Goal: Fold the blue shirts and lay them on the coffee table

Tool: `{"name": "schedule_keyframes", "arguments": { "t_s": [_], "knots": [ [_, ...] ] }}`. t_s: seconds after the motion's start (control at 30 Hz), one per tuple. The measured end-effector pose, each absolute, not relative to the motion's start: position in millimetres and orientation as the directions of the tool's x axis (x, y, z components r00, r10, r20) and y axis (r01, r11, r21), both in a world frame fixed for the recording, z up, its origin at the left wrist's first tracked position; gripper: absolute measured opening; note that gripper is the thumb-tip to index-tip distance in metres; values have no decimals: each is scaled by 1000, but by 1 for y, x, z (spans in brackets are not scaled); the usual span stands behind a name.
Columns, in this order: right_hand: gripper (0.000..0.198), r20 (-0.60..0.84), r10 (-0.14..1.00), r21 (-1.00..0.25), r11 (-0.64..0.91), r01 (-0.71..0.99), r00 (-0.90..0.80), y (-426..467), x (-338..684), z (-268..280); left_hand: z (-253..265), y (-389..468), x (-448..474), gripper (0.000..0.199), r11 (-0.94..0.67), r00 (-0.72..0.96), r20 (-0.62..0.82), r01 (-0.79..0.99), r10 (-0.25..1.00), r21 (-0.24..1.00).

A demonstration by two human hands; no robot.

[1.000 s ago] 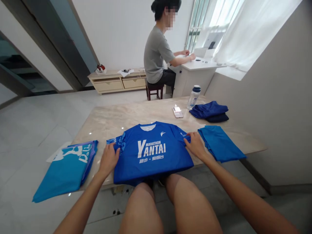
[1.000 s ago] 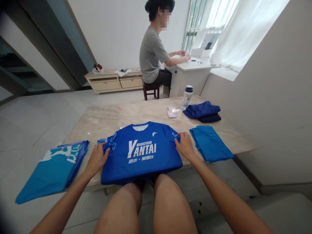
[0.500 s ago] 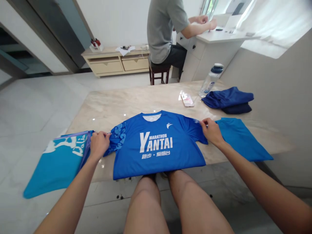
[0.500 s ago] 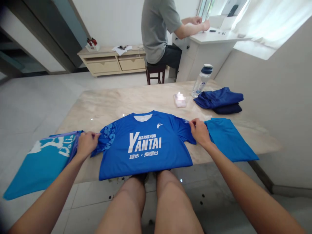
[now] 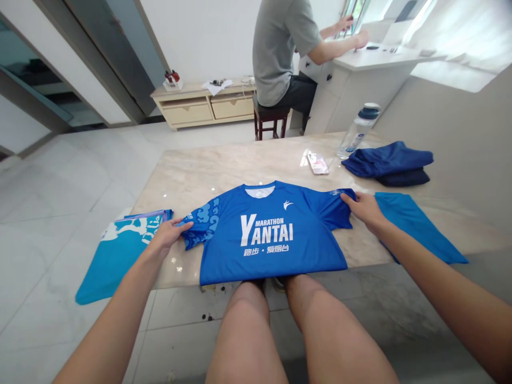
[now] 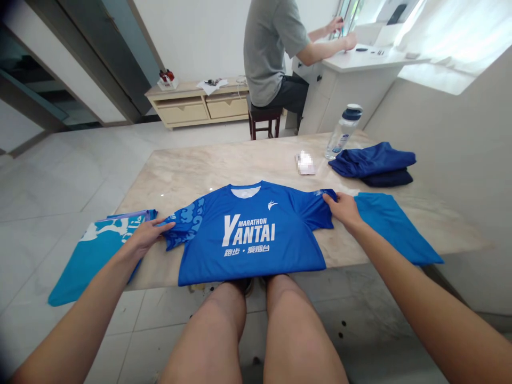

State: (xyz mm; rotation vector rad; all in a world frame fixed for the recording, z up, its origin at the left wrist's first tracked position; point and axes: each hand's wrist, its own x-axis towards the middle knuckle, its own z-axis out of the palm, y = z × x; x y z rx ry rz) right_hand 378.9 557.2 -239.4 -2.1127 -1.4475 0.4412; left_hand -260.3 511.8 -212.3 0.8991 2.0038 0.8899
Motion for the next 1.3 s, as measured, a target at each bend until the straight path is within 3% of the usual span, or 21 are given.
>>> {"name": "schedule_keyframes", "arguments": {
  "t_s": [0.07,0.17,0.3,0.37,0.47,0.53,0.6,0.67,0.73,0.83,1.03,1.3],
  "knots": [
    [33,74,917,-548,-291,785,391,558,362,-221,-198,512,-254,52,482,-484,-304,298,820,824],
    [33,144,935,-423,-239,874,325,558,332,-191,-174,516,-232,39,353,-505,-51,524,862,775],
    [32,89,975,-318,-167,933,204,555,290,-163,-151,523,-179,33,165,-312,125,755,942,635],
    [35,13,992,-411,-112,905,129,554,271,-155,-149,527,-151,39,76,-182,83,724,980,686],
    [49,-164,985,-686,-80,723,-46,551,251,-155,-159,532,-125,52,42,-17,-39,492,999,869],
    [50,-182,975,-766,-58,641,-128,548,249,-162,-174,531,-123,53,-16,36,-1,452,999,892],
    [45,-80,983,-729,57,682,-167,543,254,-175,-193,525,-130,51,-149,99,113,575,989,805],
    [44,49,966,-608,231,760,-254,536,262,-193,-212,513,-136,52,-284,222,178,699,959,657],
    [47,119,916,-481,390,785,-383,525,266,-211,-229,498,-137,56,-396,369,161,753,915,525],
    [56,107,838,-377,532,758,-535,506,264,-238,-245,482,-133,62,-478,490,66,797,869,370],
    [65,17,844,-308,515,800,-537,484,263,-260,-241,483,-131,68,-271,293,-64,935,954,229],
    [65,63,860,-281,502,818,-506,499,245,-257,-243,489,-119,67,-383,402,-51,898,914,216]
  ]
}}
